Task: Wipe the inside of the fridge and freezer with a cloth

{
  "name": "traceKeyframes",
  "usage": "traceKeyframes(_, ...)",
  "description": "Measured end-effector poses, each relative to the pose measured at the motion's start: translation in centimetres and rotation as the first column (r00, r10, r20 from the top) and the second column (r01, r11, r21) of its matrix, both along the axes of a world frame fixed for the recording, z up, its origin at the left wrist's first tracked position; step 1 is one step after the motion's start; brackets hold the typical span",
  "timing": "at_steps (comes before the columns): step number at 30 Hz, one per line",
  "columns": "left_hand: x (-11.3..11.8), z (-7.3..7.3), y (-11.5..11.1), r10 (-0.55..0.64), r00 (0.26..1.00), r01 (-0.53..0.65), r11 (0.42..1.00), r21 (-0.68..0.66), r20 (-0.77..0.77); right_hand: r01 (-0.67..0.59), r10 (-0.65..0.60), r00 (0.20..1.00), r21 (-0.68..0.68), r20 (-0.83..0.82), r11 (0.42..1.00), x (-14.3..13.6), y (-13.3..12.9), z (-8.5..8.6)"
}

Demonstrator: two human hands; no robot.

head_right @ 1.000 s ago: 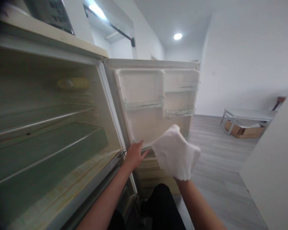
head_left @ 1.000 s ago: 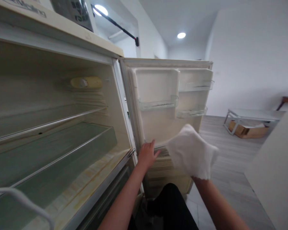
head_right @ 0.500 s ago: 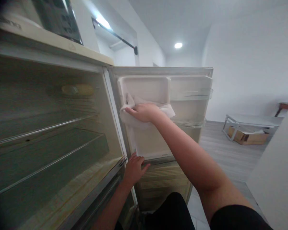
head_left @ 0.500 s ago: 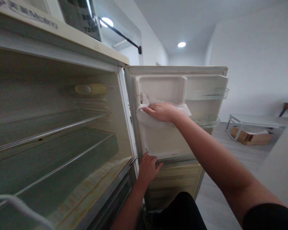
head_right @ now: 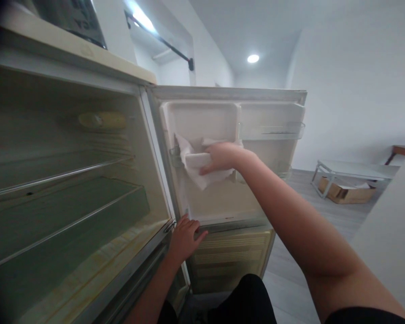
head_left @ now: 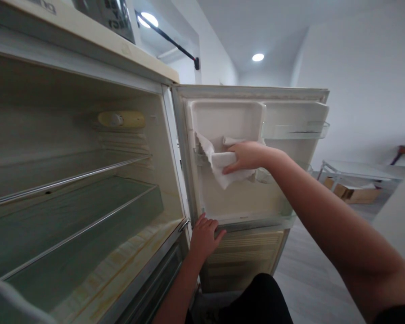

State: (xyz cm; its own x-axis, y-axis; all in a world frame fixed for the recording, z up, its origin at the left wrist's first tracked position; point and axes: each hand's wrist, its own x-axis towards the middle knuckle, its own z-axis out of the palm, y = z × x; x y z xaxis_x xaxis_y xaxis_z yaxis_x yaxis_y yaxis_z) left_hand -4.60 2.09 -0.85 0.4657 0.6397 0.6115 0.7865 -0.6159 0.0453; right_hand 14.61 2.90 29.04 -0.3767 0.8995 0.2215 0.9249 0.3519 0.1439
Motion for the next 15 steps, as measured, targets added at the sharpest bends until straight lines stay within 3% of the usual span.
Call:
traceKeyframes(5, 0.1, 0.0, -0.2, 0.001, 1.000, -0.002, 1.000, 0.014, 0.021, 0.050, -0.061, 0.997, 0.214, 0.048, 0.975, -1.4, 0.4, -1.7)
traceKeyframes(9, 0.3, -0.1, -0.1, 0.005, 1.000, -0.006, 1.000, 0.028, 0.023, 0.046, -0.040, 0.999, 0.393, -0.024, 0.918, -4.5, 0.1, -3.2)
traceKeyframes(15, 0.1, -0.6, 0.3, 0.006, 1.000, -0.006, 0.999, 0.035, 0.014, 0.047, -0.020, 0.998, 0.553, -0.055, 0.832, -9.6, 0.7, -4.9)
